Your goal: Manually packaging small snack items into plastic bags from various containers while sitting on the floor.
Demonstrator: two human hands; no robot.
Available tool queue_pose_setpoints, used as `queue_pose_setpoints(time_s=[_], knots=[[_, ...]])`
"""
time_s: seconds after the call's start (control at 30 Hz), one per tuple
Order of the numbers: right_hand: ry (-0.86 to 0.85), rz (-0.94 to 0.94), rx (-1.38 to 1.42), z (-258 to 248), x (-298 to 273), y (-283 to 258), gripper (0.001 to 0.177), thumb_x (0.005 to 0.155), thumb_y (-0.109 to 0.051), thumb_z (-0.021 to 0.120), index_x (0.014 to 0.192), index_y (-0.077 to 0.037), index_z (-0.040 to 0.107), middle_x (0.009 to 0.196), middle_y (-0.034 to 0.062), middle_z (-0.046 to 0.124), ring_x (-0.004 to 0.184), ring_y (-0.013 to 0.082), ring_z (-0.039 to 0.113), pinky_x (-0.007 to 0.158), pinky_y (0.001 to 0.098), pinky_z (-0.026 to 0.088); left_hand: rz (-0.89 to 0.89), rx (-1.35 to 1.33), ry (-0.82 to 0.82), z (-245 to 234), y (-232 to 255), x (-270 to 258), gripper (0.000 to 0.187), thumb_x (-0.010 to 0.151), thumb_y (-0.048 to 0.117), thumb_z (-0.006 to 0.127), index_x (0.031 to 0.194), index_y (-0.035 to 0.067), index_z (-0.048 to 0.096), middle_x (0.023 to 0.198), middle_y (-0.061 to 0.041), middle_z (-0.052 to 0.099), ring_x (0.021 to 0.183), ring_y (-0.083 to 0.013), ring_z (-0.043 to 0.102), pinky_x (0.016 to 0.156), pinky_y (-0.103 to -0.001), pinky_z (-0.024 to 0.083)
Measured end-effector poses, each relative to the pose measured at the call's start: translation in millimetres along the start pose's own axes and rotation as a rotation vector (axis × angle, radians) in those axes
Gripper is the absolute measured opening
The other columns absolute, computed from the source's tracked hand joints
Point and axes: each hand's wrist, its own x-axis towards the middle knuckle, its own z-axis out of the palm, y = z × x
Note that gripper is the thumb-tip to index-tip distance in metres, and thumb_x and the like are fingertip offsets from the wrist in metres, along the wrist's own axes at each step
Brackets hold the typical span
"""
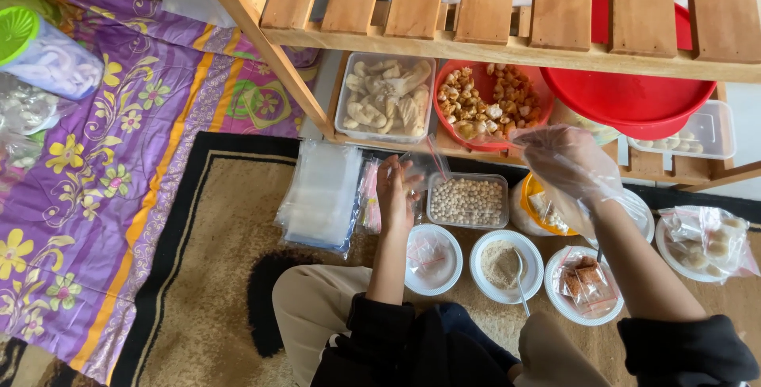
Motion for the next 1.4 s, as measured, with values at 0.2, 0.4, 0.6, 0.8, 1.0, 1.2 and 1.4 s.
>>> queue_pose_setpoints(time_s=[0.2, 0.4, 0.6, 0.8, 1.0, 1.2, 1.4], knots=[[-0.051, 0.141, -0.107, -33.4, -58.7, -55.4, 0.034, 0.094, -0.027, 0.058, 0.119, -0.037, 0.079, 0.104, -0.0051, 0.080, 0.078, 0.0173, 0.071, 0.068, 0.0343, 0.056, -0.071, -0.078, 0.024, 6.4, 4.5, -7.7, 0.028, 0.096, 0.037, 0.066, 0.119, 0.021, 0.060, 0.110, -0.005, 0.072, 0.071, -0.0153, 0.070, 0.043, -0.021, 0.040], [-0.054, 0.073, -0.167, -29.8, -67.8, -50.2, 0.034, 0.093, -0.030, 0.058, 0.118, -0.038, 0.079, 0.101, -0.0033, 0.081, 0.089, 0.0164, 0.073, 0.073, 0.0360, 0.057, -0.062, -0.108, -0.068, 0.4, 10.6, -10.6, 0.025, 0.100, 0.033, 0.062, 0.121, 0.019, 0.060, 0.111, -0.006, 0.072, 0.072, -0.0177, 0.073, 0.042, -0.021, 0.039], [-0.033, -0.098, -0.293, -20.1, -52.9, -35.5, 0.032, 0.096, -0.023, 0.053, 0.103, -0.031, 0.084, 0.067, -0.0035, 0.076, 0.047, 0.0140, 0.052, 0.048, 0.0279, 0.043, -0.024, -0.079, -0.151, 1.5, 20.1, -14.7, 0.032, 0.099, 0.037, 0.061, 0.125, 0.017, 0.058, 0.112, -0.006, 0.071, 0.074, -0.0174, 0.073, 0.041, -0.021, 0.040], [-0.063, -0.081, -0.437, -19.5, -47.1, -36.9, 0.036, 0.097, -0.038, 0.052, 0.080, -0.011, 0.070, 0.087, 0.0088, 0.072, 0.083, 0.0250, 0.070, 0.075, 0.0377, 0.055, -0.034, -0.027, -0.186, 5.0, 19.0, -17.1, 0.030, 0.103, 0.035, 0.056, 0.127, 0.017, 0.056, 0.117, -0.010, 0.070, 0.073, -0.0161, 0.073, 0.041, -0.021, 0.041], [-0.038, -0.180, -0.500, -14.9, -42.8, -40.9, 0.033, 0.095, -0.034, 0.048, 0.106, -0.033, 0.079, 0.112, -0.0036, 0.076, 0.101, 0.0240, 0.071, 0.076, 0.0391, 0.057, -0.044, -0.003, -0.248, 9.4, 16.5, -26.0, 0.029, 0.104, 0.036, 0.054, 0.125, 0.017, 0.055, 0.114, -0.007, 0.070, 0.077, -0.0177, 0.072, 0.046, -0.024, 0.046], [-0.092, -0.182, -0.540, -21.1, -52.9, -63.5, 0.040, 0.098, -0.034, 0.041, 0.119, -0.038, 0.074, 0.120, 0.0011, 0.073, 0.111, 0.0288, 0.070, 0.085, 0.0434, 0.059, -0.072, -0.039, -0.303, 15.1, 14.9, -32.9, 0.040, 0.098, 0.042, 0.060, 0.129, 0.016, 0.054, 0.118, -0.009, 0.070, 0.082, -0.0194, 0.073, 0.055, -0.029, 0.056], [-0.117, -0.264, -0.718, -12.3, -47.1, -44.6, 0.031, 0.092, -0.036, 0.056, 0.117, -0.036, 0.074, 0.101, -0.0035, 0.074, 0.105, 0.0174, 0.073, 0.097, 0.0350, 0.060, -0.145, -0.058, -0.303, 12.6, -6.8, -30.9, 0.042, 0.104, 0.048, 0.057, 0.138, 0.024, 0.052, 0.127, -0.010, 0.069, 0.100, -0.0289, 0.072, 0.065, -0.036, 0.062]])
